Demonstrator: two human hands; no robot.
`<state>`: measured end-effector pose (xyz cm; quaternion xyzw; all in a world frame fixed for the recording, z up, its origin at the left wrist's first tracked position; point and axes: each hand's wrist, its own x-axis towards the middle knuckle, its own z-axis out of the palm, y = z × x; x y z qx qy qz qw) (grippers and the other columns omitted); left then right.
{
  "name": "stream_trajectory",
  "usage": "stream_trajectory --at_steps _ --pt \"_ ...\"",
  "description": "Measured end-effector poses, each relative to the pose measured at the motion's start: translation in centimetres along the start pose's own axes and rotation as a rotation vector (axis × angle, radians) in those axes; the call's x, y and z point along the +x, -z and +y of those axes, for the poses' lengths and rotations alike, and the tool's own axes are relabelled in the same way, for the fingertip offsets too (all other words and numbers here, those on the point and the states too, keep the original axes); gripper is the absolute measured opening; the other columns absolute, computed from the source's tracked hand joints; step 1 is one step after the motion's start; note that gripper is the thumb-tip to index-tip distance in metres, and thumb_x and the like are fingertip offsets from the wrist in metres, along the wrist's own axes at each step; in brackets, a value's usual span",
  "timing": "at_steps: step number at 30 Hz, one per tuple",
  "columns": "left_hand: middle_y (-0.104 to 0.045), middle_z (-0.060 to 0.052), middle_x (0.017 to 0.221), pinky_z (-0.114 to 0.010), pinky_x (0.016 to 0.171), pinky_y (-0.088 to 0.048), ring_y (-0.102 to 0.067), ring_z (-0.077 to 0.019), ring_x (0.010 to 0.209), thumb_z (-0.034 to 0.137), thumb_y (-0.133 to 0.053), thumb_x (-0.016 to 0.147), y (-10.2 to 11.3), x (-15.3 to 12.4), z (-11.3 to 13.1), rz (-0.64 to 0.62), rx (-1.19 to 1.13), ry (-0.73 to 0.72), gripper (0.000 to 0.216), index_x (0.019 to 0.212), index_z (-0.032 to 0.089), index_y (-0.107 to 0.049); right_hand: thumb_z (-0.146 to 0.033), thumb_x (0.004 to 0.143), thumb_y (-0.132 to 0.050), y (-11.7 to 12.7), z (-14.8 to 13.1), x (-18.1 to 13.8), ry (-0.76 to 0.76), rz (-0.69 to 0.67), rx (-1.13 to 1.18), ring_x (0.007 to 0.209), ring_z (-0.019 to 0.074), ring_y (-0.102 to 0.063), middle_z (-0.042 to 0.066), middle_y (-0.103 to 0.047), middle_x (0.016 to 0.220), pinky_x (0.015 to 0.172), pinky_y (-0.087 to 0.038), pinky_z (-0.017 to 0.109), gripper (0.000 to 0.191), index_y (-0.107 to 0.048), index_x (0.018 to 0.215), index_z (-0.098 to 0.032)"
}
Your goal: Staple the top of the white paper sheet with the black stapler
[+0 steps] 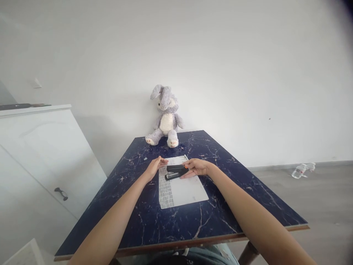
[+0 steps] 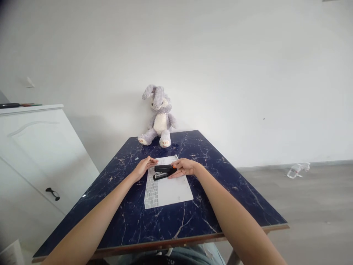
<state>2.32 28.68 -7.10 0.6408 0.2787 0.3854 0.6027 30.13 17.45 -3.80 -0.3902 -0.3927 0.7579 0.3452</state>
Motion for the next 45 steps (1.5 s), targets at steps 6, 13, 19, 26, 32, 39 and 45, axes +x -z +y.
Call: stream_trajectory --at_steps 6,13,19,26,32,39,45 --pt "-0.075 -0.019 0.114 -0.046 0.108 -0.046 -0.070 -0.0298 0.109 0.074 -0.055 0.090 0.1 -0.2 0.5 -0.011 -0.051 0.037 0.064 0.094 0.012 -0.071 -0.015 0.097 -0.063 -0.5 0.1 -0.2 0.028 -0.010 -0.047 0.107 0.0333 -0.073 0.020 -0.070 0.114 0.098 -0.061 0.040 0.031 -0.057 0.126 -0.005" --pt "-0.073 -0.018 0.123 -0.046 0.115 -0.040 -0.065 -0.0313 0.122 0.074 -0.041 0.096 0.6 -0.2 0.5 -0.047 -0.166 0.073 0.069 0.099 0.013 -0.073 -0.038 0.076 -0.088 -2.0 1.1 0.5 0.183 0.081 -0.501 0.091 0.0274 -0.078 0.014 -0.075 0.103 0.075 -0.067 0.029 0.047 -0.071 0.110 -0.012" --pt "-0.062 -0.022 0.140 -0.043 0.117 -0.041 -0.057 -0.0315 0.135 0.071 -0.029 0.100 0.9 -0.5 2.1 0.024 -0.540 0.121 0.076 0.115 0.008 -0.070 -0.036 0.068 -0.090 -2.9 0.7 1.4 0.695 0.245 -0.679 0.096 0.0247 -0.074 0.009 -0.075 0.105 0.087 -0.063 0.037 0.049 -0.076 0.110 -0.016" --pt "-0.071 -0.028 0.105 -0.043 0.094 -0.058 -0.072 -0.0328 0.102 0.070 -0.043 0.097 -0.2 -1.2 2.6 0.001 -0.872 0.219 0.078 0.123 -0.002 -0.061 -0.020 0.088 -0.067 -4.0 1.2 2.2 1.152 0.536 -0.975 0.122 0.0259 -0.066 0.010 -0.067 0.134 0.101 -0.059 0.040 0.032 -0.073 0.119 -0.023" --pt "-0.067 -0.034 0.118 -0.044 0.098 -0.057 -0.069 -0.0367 0.115 0.066 -0.038 0.100 -1.0 -1.4 3.2 -0.021 -0.981 0.185 0.083 0.133 -0.009 -0.051 -0.006 0.097 -0.040 -4.7 1.9 1.9 1.281 0.652 -1.381 0.130 0.0191 -0.062 0.006 -0.059 0.147 0.114 -0.050 0.035 0.051 -0.063 0.138 -0.026" --pt "-0.069 -0.031 0.119 -0.044 0.103 -0.056 -0.071 -0.0331 0.115 0.048 -0.045 0.105 -0.2 -1.0 3.1 0.192 -0.995 0.075 0.058 0.131 -0.004 -0.053 -0.026 0.088 -0.065 -4.9 1.1 1.7 1.011 0.766 -0.843 0.107 0.0285 -0.075 0.011 -0.074 0.116 0.088 -0.066 0.039 0.034 -0.069 0.122 -0.020" --pt "-0.067 -0.022 0.133 -0.040 0.119 -0.043 -0.062 -0.0247 0.131 0.007 -0.053 0.094 1.3 -0.5 2.8 0.381 -0.822 -0.362 0.030 0.124 0.009 -0.059 -0.034 0.073 -0.083 -3.9 1.7 3.0 0.426 0.498 -0.349 0.071 0.0241 -0.077 0.005 -0.070 0.081 0.058 -0.064 0.029 0.035 -0.066 0.098 -0.016"
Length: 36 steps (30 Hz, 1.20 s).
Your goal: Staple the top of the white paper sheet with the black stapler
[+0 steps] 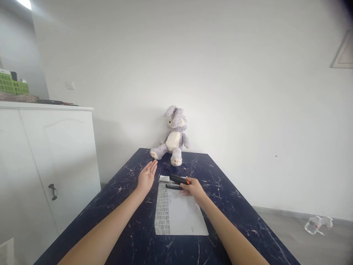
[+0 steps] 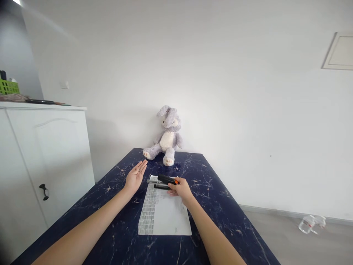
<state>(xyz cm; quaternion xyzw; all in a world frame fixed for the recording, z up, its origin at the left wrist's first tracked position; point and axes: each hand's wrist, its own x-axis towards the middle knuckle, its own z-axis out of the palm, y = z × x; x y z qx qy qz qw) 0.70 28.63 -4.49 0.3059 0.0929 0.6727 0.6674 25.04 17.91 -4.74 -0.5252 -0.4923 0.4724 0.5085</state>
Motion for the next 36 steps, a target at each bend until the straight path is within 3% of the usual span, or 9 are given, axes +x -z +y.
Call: stream_trajectory --at_steps 6,9,13,16,18,21,24,29,36 --pt "-0.064 -0.022 0.138 -0.043 0.120 -0.042 -0.057 -0.0273 0.136 0.021 -0.063 0.096 -1.3 -1.3 -0.1 -0.157 0.151 0.017 0.034 0.129 0.013 -0.058 -0.039 0.075 -0.080 -0.1 0.6 -0.5 -0.073 -0.135 -0.117 0.068 0.0230 -0.076 0.001 -0.069 0.070 0.060 -0.062 0.030 0.034 -0.062 0.095 -0.019" --pt "-0.069 -0.018 0.132 -0.035 0.099 -0.057 -0.070 -0.0253 0.118 0.025 -0.069 0.094 -2.2 -2.3 -0.2 -0.188 0.264 0.126 0.058 0.147 0.019 -0.047 -0.042 0.080 -0.075 0.4 0.0 -0.7 0.064 -0.118 -0.485 0.059 0.0235 -0.071 0.001 -0.067 0.067 0.055 -0.056 0.031 0.027 -0.064 0.090 -0.019" --pt "-0.077 -0.010 0.079 -0.021 0.060 -0.054 -0.076 -0.0266 0.100 0.035 -0.076 0.090 -2.8 -3.2 0.1 -0.272 0.440 0.163 0.076 0.155 0.016 -0.042 -0.040 0.082 -0.075 1.0 -0.8 -1.0 0.426 0.019 -0.919 0.089 0.0280 -0.072 0.007 -0.075 0.090 0.079 -0.055 0.036 0.022 -0.074 0.094 -0.022" --pt "-0.059 0.000 0.044 -0.021 0.066 -0.053 -0.076 -0.0265 0.100 0.035 -0.076 0.090 -3.1 -3.8 0.2 -0.372 0.517 0.115 0.073 0.151 0.011 -0.047 -0.047 0.089 -0.069 0.8 -1.4 -1.3 0.553 0.108 -0.872 0.093 0.0255 -0.070 0.008 -0.075 0.108 0.086 -0.053 0.036 0.032 -0.073 0.111 -0.024" --pt "-0.066 -0.001 0.052 -0.024 0.071 -0.054 -0.076 -0.0201 0.071 0.034 -0.078 0.088 -3.3 -4.2 0.1 -0.435 0.573 0.145 0.071 0.149 0.013 -0.049 -0.050 0.095 -0.064 0.5 -1.9 -1.8 0.649 0.124 -0.775 0.076 0.0190 -0.066 0.009 -0.073 0.114 0.078 -0.054 0.033 0.037 -0.070 0.120 -0.023" --pt "-0.077 -0.006 0.075 -0.025 0.061 -0.052 -0.058 -0.0097 0.037 0.035 -0.082 0.083 -3.7 -5.0 -0.1 -0.536 0.659 0.234 0.071 0.145 0.017 -0.052 -0.050 0.098 -0.061 0.0 -2.6 -2.6 0.785 0.041 -0.708 0.059 0.0115 -0.054 0.010 -0.068 0.125 0.065 -0.053 0.030 0.042 -0.065 0.130 -0.025" --pt "-0.075 -0.004 0.069 -0.022 0.046 -0.044 -0.055 -0.0109 0.033 0.036 -0.086 0.078 -4.1 -5.5 -0.3 -0.600 0.701 0.271 0.073 0.141 0.017 -0.054 -0.048 0.096 -0.065 -0.4 -3.0 -3.4 0.886 -0.050 -0.725 0.065 0.0117 -0.056 0.011 -0.062 0.134 0.064 -0.053 0.028 0.045 -0.062 0.136 -0.029" --pt "-0.074 -0.002 0.068 -0.018 0.036 -0.037 -0.054 -0.0119 0.032 0.035 -0.090 0.072 -4.5 -5.7 -0.4 -0.580 0.693 0.254 0.079 0.139 0.019 -0.052 -0.044 0.100 -0.059 -1.1 -3.0 -3.7 0.936 -0.098 -0.767 0.081 0.0162 -0.065 0.010 -0.065 0.126 0.070 -0.057 0.028 0.035 -0.067 0.131 -0.029" --pt "-0.073 -0.001 0.067 -0.018 0.035 -0.042 -0.056 -0.0120 0.034 0.028 -0.094 0.065 -4.7 -5.8 -0.4 -0.567 0.721 0.257 0.081 0.135 0.018 -0.054 -0.040 0.100 -0.059 -1.3 -2.4 -3.3 0.943 -0.057 -0.729 0.065 0.0118 -0.057 0.009 -0.067 0.117 0.065 -0.054 0.027 0.025 -0.072 0.117 -0.027"
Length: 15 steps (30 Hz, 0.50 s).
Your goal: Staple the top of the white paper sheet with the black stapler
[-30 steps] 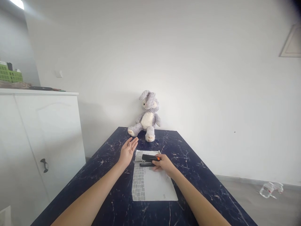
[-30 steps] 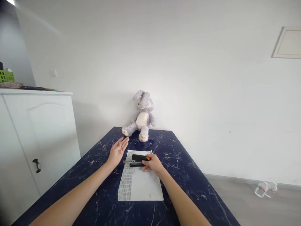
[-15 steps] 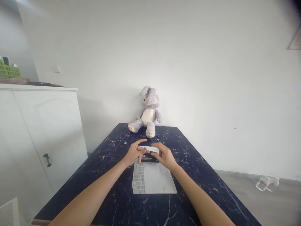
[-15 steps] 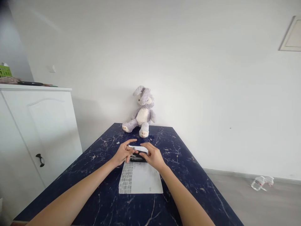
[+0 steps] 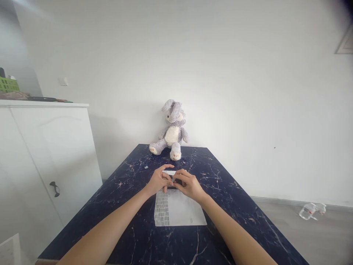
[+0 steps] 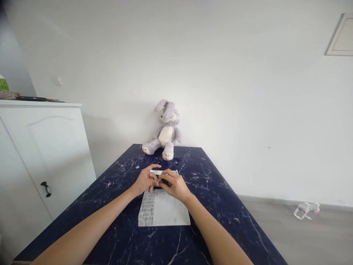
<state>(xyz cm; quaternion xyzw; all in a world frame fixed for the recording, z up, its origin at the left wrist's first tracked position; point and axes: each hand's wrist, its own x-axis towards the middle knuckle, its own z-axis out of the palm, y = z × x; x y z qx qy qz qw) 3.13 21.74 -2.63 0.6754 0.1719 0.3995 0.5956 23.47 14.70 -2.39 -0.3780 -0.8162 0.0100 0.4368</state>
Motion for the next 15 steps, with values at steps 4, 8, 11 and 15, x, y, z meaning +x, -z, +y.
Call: stream_trajectory --at_steps 4,8,11,15 --pt "-0.072 0.000 0.069 -0.016 0.031 -0.032 -0.047 -0.0072 0.030 0.033 -0.094 0.064 0.2 -0.1 -0.1 -0.004 -0.007 0.000 0.084 0.136 0.019 -0.054 -0.043 0.099 -0.060 -0.1 -0.1 -0.1 -0.013 -0.004 0.017 0.060 0.0110 -0.053 0.010 -0.067 0.116 0.063 -0.053 0.028 0.028 -0.072 0.118 -0.027" --pt "-0.075 -0.005 0.080 -0.017 0.033 -0.025 -0.040 -0.0036 0.030 0.060 -0.085 0.071 0.3 0.1 -0.4 0.014 -0.009 -0.080 0.084 0.137 0.020 -0.051 -0.046 0.097 -0.062 0.5 0.3 0.2 -0.053 0.076 0.021 0.056 0.0105 -0.048 0.010 -0.068 0.113 0.058 -0.049 0.028 0.030 -0.073 0.117 -0.026" --pt "-0.069 -0.003 0.069 -0.020 0.037 -0.024 -0.039 -0.0069 0.031 0.073 -0.042 0.095 1.9 0.6 -0.6 0.228 0.065 -0.165 0.061 0.122 0.020 -0.055 -0.048 0.097 -0.060 1.8 2.4 0.1 -0.169 0.238 -0.069 0.058 0.0129 -0.048 0.011 -0.069 0.110 0.059 -0.048 0.030 0.033 -0.073 0.117 -0.024" --pt "-0.059 -0.002 0.065 -0.027 0.063 -0.045 -0.058 -0.0176 0.058 0.057 -0.048 0.099 7.3 1.1 -1.4 0.631 0.561 -0.144 0.037 0.096 0.023 -0.061 -0.049 0.093 -0.059 4.4 7.6 -1.5 -0.453 0.392 -0.307 0.069 0.0182 -0.058 0.009 -0.069 0.098 0.067 -0.048 0.031 0.037 -0.077 0.112 -0.022"
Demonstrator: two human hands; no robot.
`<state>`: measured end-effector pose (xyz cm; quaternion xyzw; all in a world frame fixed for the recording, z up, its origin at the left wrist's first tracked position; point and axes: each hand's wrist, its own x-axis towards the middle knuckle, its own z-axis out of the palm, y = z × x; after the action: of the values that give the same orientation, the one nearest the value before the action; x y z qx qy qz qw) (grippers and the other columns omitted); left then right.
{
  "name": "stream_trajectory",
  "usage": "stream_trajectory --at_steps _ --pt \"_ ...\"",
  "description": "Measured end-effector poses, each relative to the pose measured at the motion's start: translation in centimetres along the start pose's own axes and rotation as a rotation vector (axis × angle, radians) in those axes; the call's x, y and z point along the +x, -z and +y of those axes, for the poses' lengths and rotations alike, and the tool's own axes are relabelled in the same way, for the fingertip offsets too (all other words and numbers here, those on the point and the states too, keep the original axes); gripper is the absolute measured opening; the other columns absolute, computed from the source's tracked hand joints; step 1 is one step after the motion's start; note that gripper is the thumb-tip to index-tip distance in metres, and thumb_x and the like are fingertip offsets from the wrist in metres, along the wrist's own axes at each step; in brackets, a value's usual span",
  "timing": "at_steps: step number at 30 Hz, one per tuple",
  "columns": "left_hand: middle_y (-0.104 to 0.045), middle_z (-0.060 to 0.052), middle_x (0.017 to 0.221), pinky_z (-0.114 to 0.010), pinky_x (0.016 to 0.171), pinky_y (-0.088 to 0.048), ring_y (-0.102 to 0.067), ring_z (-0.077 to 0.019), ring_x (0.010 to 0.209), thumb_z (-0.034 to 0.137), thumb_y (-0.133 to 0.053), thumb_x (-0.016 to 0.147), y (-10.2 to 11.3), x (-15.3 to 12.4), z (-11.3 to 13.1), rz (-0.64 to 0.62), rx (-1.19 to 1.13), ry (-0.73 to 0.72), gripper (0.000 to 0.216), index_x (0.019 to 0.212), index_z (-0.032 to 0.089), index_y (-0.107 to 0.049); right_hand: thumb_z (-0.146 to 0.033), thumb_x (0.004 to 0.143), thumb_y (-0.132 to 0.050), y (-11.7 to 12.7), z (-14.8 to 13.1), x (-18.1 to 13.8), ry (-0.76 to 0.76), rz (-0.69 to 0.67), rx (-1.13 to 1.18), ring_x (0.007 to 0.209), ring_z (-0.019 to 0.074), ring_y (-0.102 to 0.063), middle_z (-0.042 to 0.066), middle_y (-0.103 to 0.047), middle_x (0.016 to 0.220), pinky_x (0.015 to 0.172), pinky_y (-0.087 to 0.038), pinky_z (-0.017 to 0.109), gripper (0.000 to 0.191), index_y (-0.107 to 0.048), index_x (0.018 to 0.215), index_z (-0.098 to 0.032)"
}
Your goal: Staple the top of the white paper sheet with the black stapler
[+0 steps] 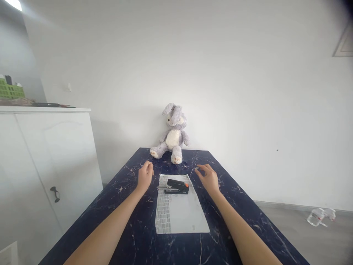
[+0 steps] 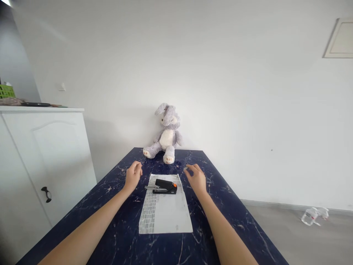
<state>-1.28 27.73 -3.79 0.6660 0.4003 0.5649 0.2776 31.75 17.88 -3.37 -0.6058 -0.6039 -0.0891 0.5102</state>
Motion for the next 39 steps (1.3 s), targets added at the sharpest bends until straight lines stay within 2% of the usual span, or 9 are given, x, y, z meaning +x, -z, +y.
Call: stream_trajectory --at_steps 4,8,12,17,23,28,31,34,39 --pt "-0.067 -0.018 0.111 -0.050 0.107 -0.037 -0.054 -0.0396 0.126 0.045 -0.063 0.088 2.2 2.1 -4.7 0.053 0.316 0.137 0.025 0.093 0.021 -0.067 -0.049 0.087 -0.062 0.7 5.9 0.5 -0.324 0.017 -0.173 0.082 0.0238 -0.064 0.007 -0.068 0.089 0.070 -0.046 0.032 0.039 -0.079 0.111 -0.023" --pt "-0.058 -0.022 0.138 -0.061 0.119 -0.013 -0.031 -0.0451 0.147 0.043 -0.069 0.082 1.8 2.2 -7.2 0.003 0.311 0.178 0.025 0.096 0.021 -0.069 -0.047 0.085 -0.063 0.5 8.9 0.1 -0.415 -0.043 -0.207 0.085 0.0250 -0.066 0.009 -0.070 0.091 0.076 -0.047 0.033 0.041 -0.080 0.113 -0.021" --pt "-0.065 -0.020 0.126 -0.063 0.119 -0.009 -0.039 -0.0439 0.141 0.035 -0.069 0.083 1.4 2.0 -7.4 -0.057 0.347 0.169 0.013 0.085 0.022 -0.069 -0.043 0.083 -0.067 -0.2 9.8 -0.2 -0.399 -0.100 -0.206 0.085 0.0255 -0.068 0.011 -0.072 0.090 0.078 -0.049 0.034 0.038 -0.082 0.108 -0.018" --pt "-0.070 -0.015 0.097 -0.055 0.113 -0.030 -0.057 -0.0381 0.121 0.025 -0.069 0.082 2.0 2.4 -6.8 -0.100 0.418 0.149 0.012 0.073 0.021 -0.063 -0.039 0.081 -0.071 -0.8 10.1 -0.3 -0.392 -0.126 -0.207 0.086 0.0259 -0.069 0.011 -0.073 0.090 0.078 -0.050 0.033 0.032 -0.083 0.102 -0.019" --pt "-0.071 -0.009 0.094 -0.037 0.096 -0.048 -0.068 -0.0242 0.096 0.022 -0.060 0.091 1.3 2.5 -6.1 -0.101 0.362 0.097 0.011 0.098 0.019 -0.067 -0.039 0.084 -0.070 -0.9 9.8 -0.1 -0.380 -0.108 -0.217 0.083 0.0233 -0.068 0.009 -0.071 0.088 0.080 -0.050 0.032 0.031 -0.082 0.104 -0.020" --pt "-0.072 -0.007 0.096 -0.030 0.080 -0.056 -0.068 -0.0169 0.079 0.046 -0.071 0.087 0.1 1.7 -4.9 -0.140 -0.272 0.172 0.044 0.119 0.016 -0.068 -0.050 0.095 -0.056 -0.4 8.7 0.1 -0.251 0.081 -0.279 0.104 0.0267 -0.063 0.010 -0.068 0.102 0.094 -0.048 0.037 0.041 -0.076 0.119 -0.022" --pt "-0.074 -0.008 0.098 -0.029 0.082 -0.058 -0.068 -0.0141 0.078 0.044 -0.085 0.075 -0.3 1.2 -4.0 -0.141 -0.561 0.280 0.049 0.112 0.015 -0.073 -0.045 0.094 -0.058 -0.4 8.8 0.0 -0.301 -0.031 -0.379 0.110 0.0284 -0.061 0.011 -0.068 0.109 0.093 -0.049 0.037 0.035 -0.077 0.117 -0.026" --pt "-0.076 -0.012 0.102 -0.033 0.091 -0.060 -0.072 -0.0170 0.086 0.036 -0.090 0.072 -0.4 1.0 -3.2 -0.175 -0.671 0.380 0.046 0.110 0.013 -0.076 -0.040 0.088 -0.066 -0.7 9.5 -0.2 -0.411 -0.201 -0.419 0.105 0.0294 -0.066 0.011 -0.072 0.108 0.085 -0.051 0.036 0.026 -0.081 0.104 -0.026" --pt "-0.077 -0.015 0.108 -0.040 0.101 -0.058 -0.075 -0.0227 0.097 0.035 -0.087 0.078 -0.2 1.0 -2.9 -0.320 -0.644 0.395 0.045 0.115 0.012 -0.075 -0.042 0.087 -0.066 -1.0 10.5 -0.3 -0.438 -0.237 -0.412 0.100 0.0284 -0.069 0.010 -0.074 0.107 0.082 -0.051 0.035 0.027 -0.081 0.104 -0.027"
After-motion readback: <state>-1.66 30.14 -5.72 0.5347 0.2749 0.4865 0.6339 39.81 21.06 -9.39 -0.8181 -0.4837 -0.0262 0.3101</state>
